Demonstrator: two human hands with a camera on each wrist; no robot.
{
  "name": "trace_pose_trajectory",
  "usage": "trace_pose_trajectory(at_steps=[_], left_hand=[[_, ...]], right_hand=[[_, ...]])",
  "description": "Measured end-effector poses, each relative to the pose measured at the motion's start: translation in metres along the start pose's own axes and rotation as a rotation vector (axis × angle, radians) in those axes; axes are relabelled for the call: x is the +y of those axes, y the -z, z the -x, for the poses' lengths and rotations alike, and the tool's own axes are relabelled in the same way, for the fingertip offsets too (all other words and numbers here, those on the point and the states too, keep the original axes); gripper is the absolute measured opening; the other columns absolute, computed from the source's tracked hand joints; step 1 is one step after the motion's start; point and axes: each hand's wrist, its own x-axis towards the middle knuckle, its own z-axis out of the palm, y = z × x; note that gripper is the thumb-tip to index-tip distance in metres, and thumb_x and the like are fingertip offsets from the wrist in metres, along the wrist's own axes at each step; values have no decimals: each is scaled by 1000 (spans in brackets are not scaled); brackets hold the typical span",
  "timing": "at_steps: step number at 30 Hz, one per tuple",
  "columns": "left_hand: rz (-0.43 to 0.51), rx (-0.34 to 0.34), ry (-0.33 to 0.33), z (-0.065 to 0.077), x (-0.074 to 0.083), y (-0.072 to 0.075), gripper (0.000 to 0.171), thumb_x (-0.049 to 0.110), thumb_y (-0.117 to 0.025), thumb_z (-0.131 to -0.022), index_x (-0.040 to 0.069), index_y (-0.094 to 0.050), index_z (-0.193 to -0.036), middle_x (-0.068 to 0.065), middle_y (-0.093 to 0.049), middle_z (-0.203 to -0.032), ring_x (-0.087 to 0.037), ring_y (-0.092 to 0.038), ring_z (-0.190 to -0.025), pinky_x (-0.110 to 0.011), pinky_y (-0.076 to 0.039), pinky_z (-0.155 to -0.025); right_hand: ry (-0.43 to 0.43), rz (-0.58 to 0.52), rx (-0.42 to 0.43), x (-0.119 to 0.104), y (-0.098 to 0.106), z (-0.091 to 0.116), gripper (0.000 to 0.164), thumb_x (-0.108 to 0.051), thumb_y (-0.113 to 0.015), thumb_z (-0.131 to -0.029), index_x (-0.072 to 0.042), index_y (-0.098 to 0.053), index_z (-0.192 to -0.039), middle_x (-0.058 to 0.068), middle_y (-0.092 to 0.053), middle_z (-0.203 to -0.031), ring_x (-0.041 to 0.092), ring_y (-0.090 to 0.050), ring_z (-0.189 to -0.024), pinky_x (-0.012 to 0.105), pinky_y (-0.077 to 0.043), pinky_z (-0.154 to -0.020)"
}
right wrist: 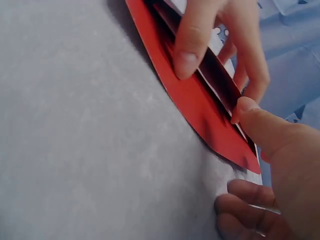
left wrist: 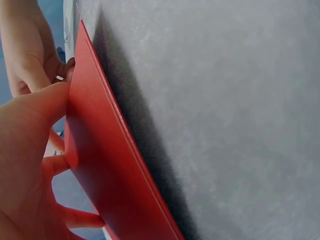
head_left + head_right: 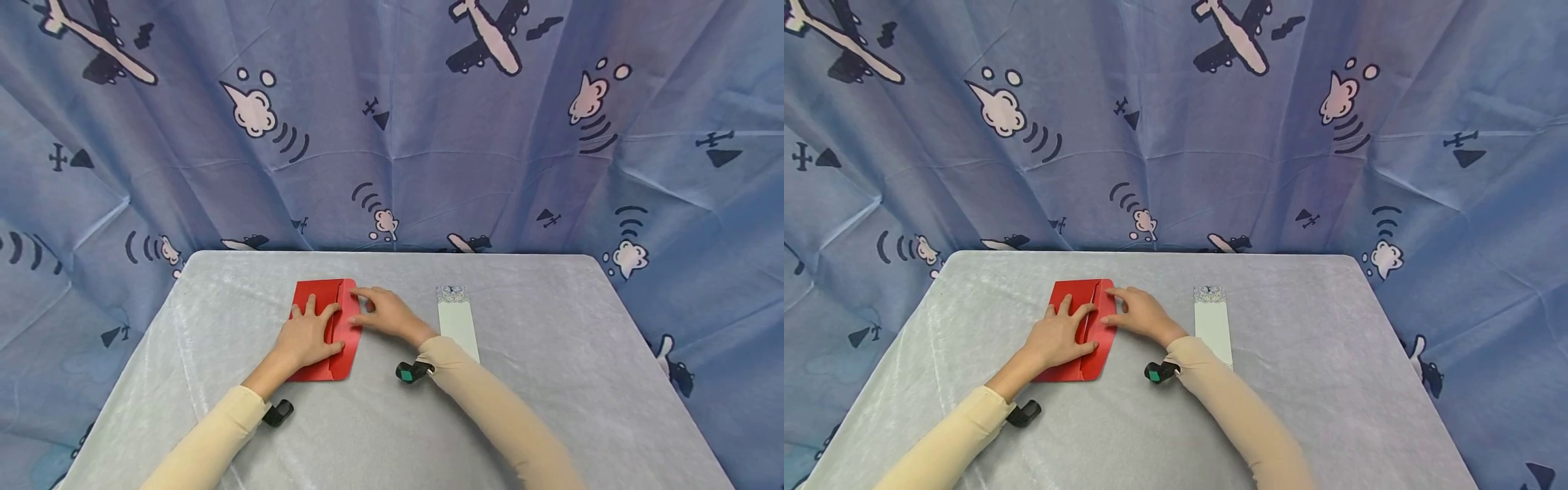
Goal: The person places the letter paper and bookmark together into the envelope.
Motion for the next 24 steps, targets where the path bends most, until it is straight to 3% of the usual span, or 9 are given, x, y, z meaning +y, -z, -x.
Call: trace_pose_trajectory(at_steps=[6, 13, 24], left_hand=[[17, -8, 5, 1, 0, 0, 79, 55, -71, -78, 25, -44, -146, -32, -34, -154, -63, -46, -125, -57, -58, -77], [30, -14, 17, 1, 1, 2, 79, 54, -72, -78, 26, -44, -147, -31, -33, -155, -63, -44, -127, -58, -57, -80], [43, -16, 17, 2, 0, 0, 79, 53, -71, -78, 26, -44, -147, -31, -32, -155, -64, -42, -128, -58, -57, -81]], right_hand=[[12, -148, 26, 7, 9, 10, 62, -33, -79, -84, -15, -58, -139, 9, -67, -97, 19, -60, -86, 28, -48, -78], [-65, -338, 14, 15, 26, 25, 56, -25, -76, -87, -15, -57, -138, 10, -66, -99, 13, -62, -69, 25, -52, -59], [-122, -380, 41, 45, 59, 57, 54, -27, -75, -88, -17, -58, -138, 8, -68, -103, 26, -65, -76, 30, -51, -62]])
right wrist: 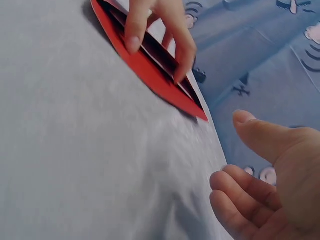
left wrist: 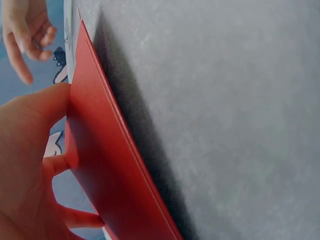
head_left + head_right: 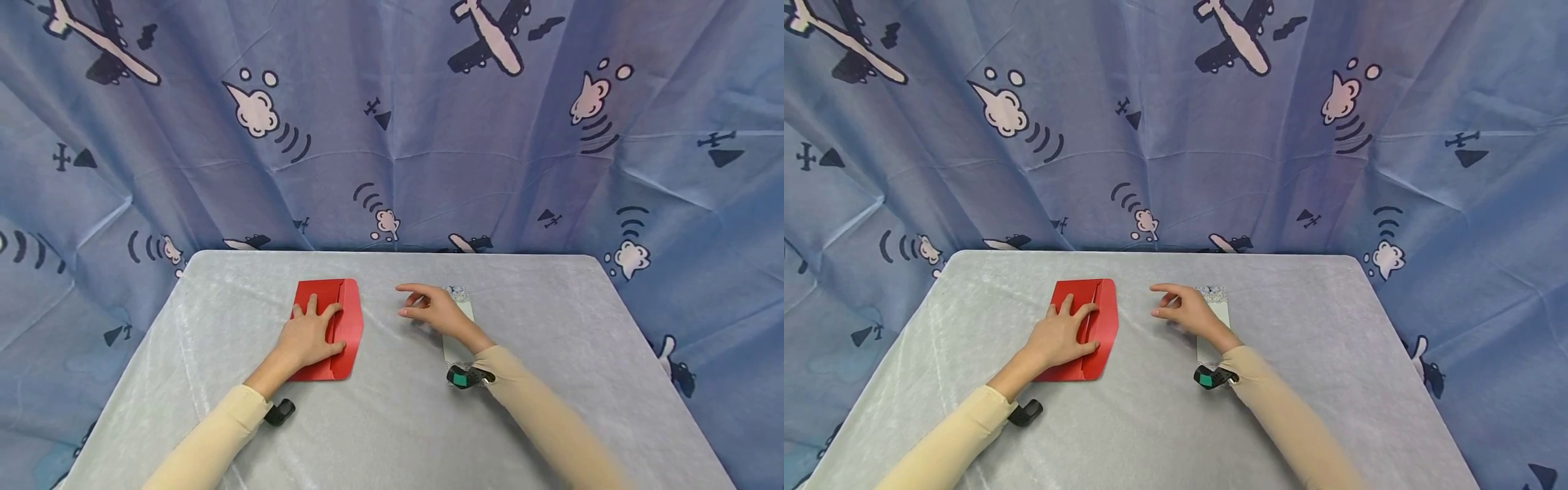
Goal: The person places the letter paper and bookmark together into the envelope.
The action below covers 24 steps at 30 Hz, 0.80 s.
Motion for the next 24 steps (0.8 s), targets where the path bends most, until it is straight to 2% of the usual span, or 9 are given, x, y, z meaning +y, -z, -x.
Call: trace_pose_trajectory(at_steps=[6, 13, 17, 24], left_hand=[[-3, 0, 3, 0, 1, 0, 79, 53, -72, -78, 26, -43, -147, -31, -32, -156, -63, -42, -129, -59, -56, -81], [-8, 0, 1, 0, 1, 0, 79, 53, -72, -78, 25, -43, -147, -31, -32, -155, -63, -42, -129, -58, -57, -80], [-6, -2, 4, -1, 1, -1, 79, 53, -71, -78, 26, -43, -147, -31, -32, -156, -64, -41, -129, -58, -57, -81], [-1, 0, 5, -1, 0, -2, 79, 53, -71, -78, 27, -43, -147, -31, -31, -156, -64, -40, -129, -58, -57, -80]], right_hand=[[-41, 15, 50, 16, 28, 20, 53, -30, -74, -88, -17, -59, -137, 9, -69, -104, 25, -65, -78, 30, -52, -65], [-102, 26, 93, 37, 54, 39, 54, -34, -74, -88, -20, -59, -138, 10, -67, -106, 27, -64, -81, 38, -55, -68], [-112, 52, 121, 46, 64, 47, 54, -34, -74, -87, -19, -59, -137, 11, -67, -103, 25, -64, -77, 32, -53, -65], [-109, 104, 165, 61, 74, 55, 51, -26, -74, -88, -12, -61, -135, 15, -67, -99, 12, -57, -72, 23, -49, -60]])
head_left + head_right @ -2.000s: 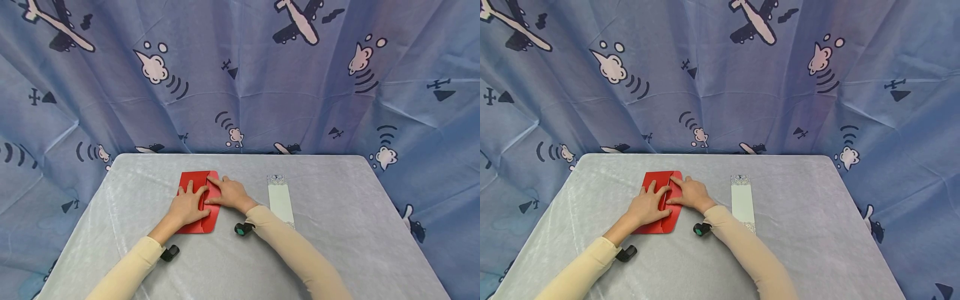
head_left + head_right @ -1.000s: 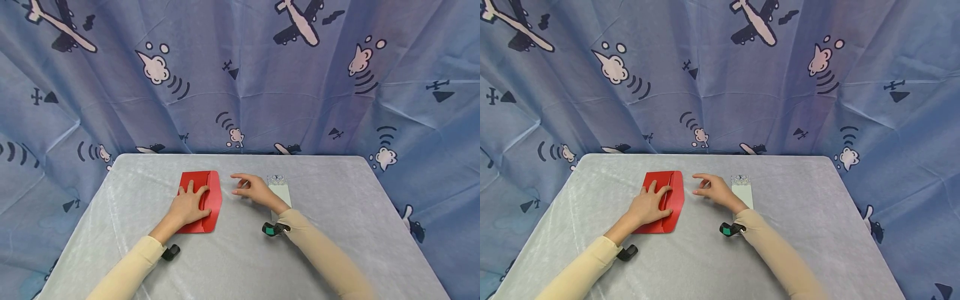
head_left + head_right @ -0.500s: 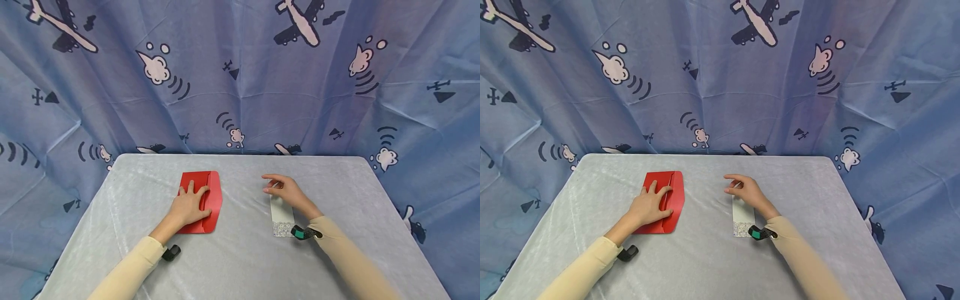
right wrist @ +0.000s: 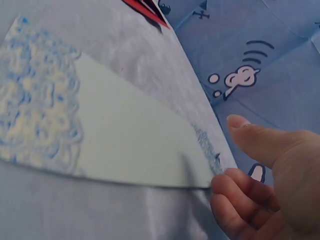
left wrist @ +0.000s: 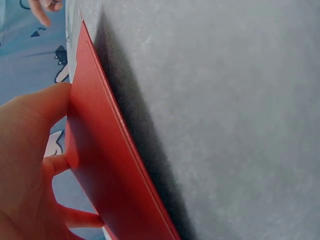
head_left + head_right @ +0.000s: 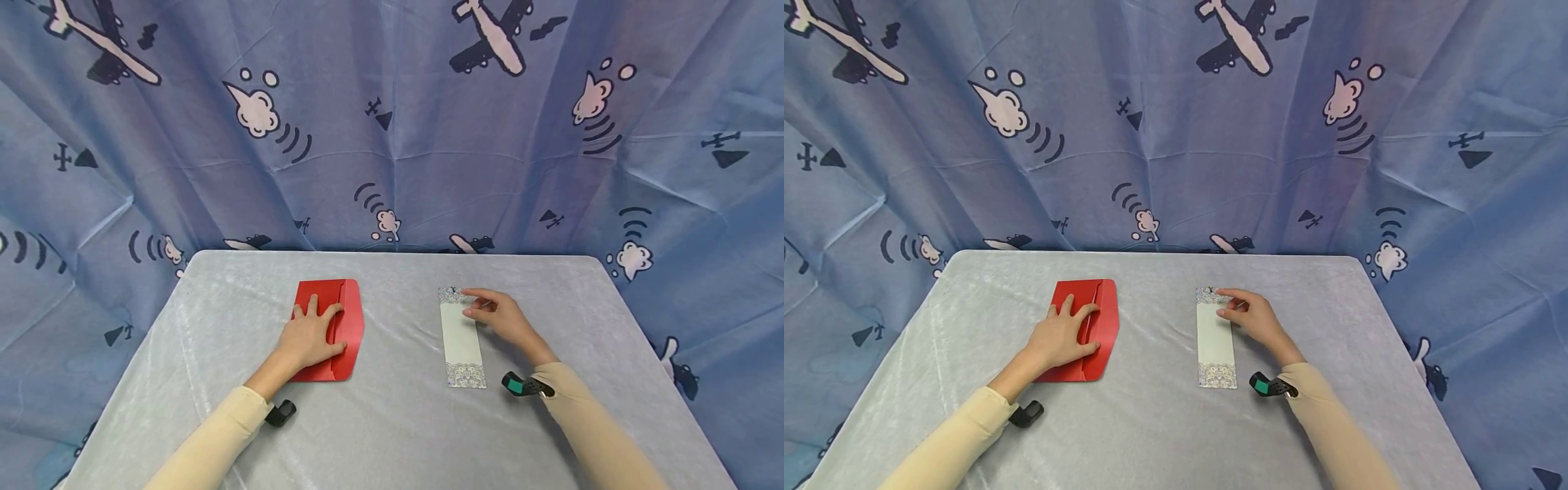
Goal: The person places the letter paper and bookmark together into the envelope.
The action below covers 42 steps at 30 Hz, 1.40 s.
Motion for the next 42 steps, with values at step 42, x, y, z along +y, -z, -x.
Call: trace_pose_trajectory(at_steps=[42], left_hand=[[4, 1, 3, 1, 1, 4, 79, 52, -72, -78, 26, -44, -146, -31, -32, -156, -64, -40, -130, -58, -57, -80]], right_hand=[[-59, 277, 44, -7, -22, -4, 57, -19, -81, -81, -10, -60, -132, 5, -50, -78, 18, -43, -69, 30, -34, -63]])
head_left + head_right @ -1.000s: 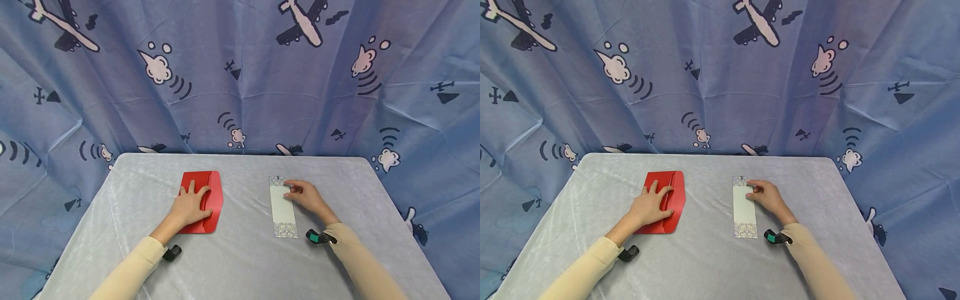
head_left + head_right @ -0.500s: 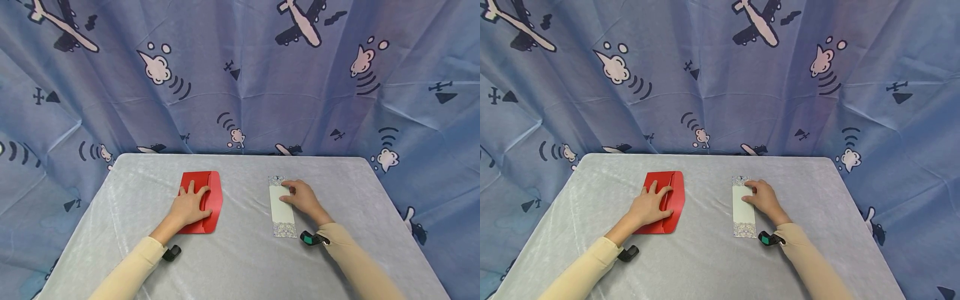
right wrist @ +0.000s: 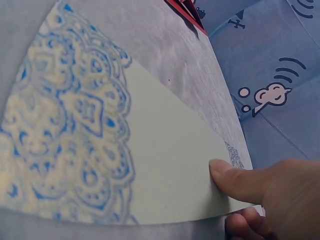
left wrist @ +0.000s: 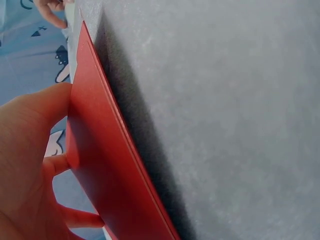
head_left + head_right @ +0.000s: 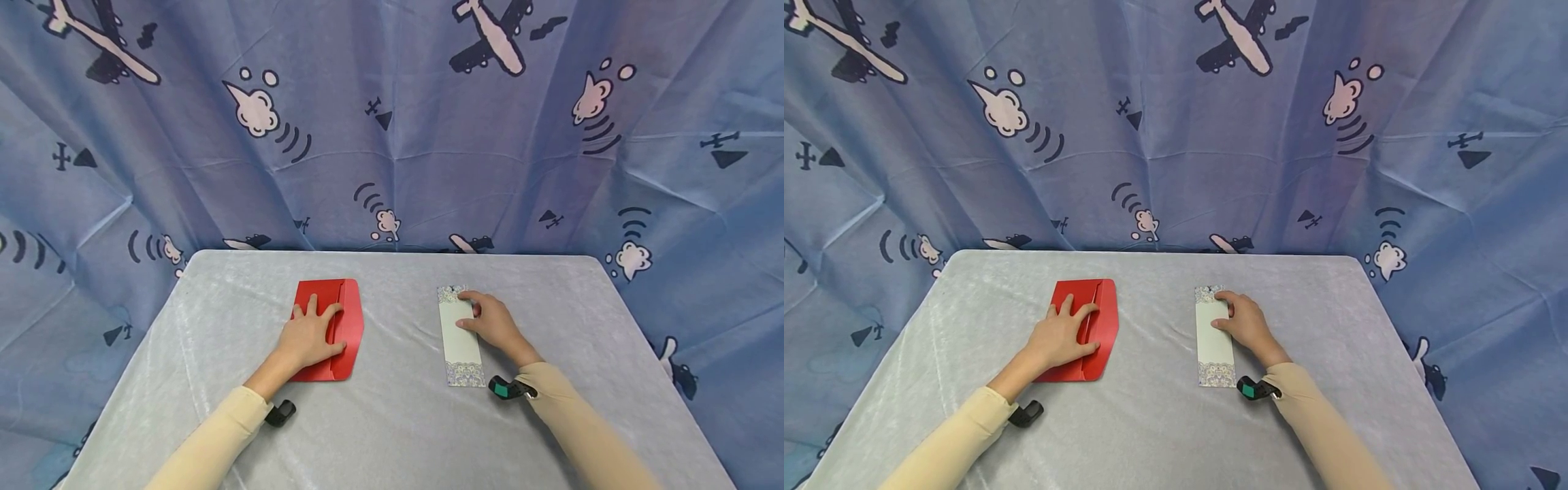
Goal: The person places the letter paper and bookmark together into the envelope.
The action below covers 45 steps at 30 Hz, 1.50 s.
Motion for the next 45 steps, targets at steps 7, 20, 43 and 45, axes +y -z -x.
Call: trace_pose_trajectory(at_steps=[7, 20, 43, 45], left_hand=[[-2, -9, -1, 0, -1, -1, 79, 53, -72, -78, 26, -43, -147, -31, -31, -156, -64, -40, -130, -58, -57, -80], [1, -1, -2, -1, 0, 1, 79, 53, -72, -78, 25, -44, -146, -30, -32, -156, -62, -41, -129, -57, -58, -78], [2, -2, -3, -1, -1, -2, 79, 54, -72, -78, 26, -44, -147, -30, -31, -156, -64, -40, -130, -59, -57, -79], [0, -3, -4, -1, -1, -2, 79, 54, -71, -78, 26, -43, -147, -30, -31, -156, -64, -40, -130, -58, -58, -79]], right_hand=[[12, -8, 28, 1, -3, -1, 56, -16, -82, -79, -9, -62, -131, 8, -52, -82, 20, -44, -74, 30, -35, -64], [6, -76, 18, -4, 4, -1, 49, -11, -79, -80, -5, -66, -127, 18, -64, -98, 19, -49, -72, 28, -40, -62], [-165, -330, -20, 4, 9, -1, 41, -6, -65, -92, -10, -63, -133, 19, -62, -122, 22, -53, -99, 23, -47, -69], [-177, -356, -21, 2, 10, -1, 42, -8, -65, -92, -11, -62, -134, 18, -61, -121, 21, -52, -98, 23, -47, -70]])
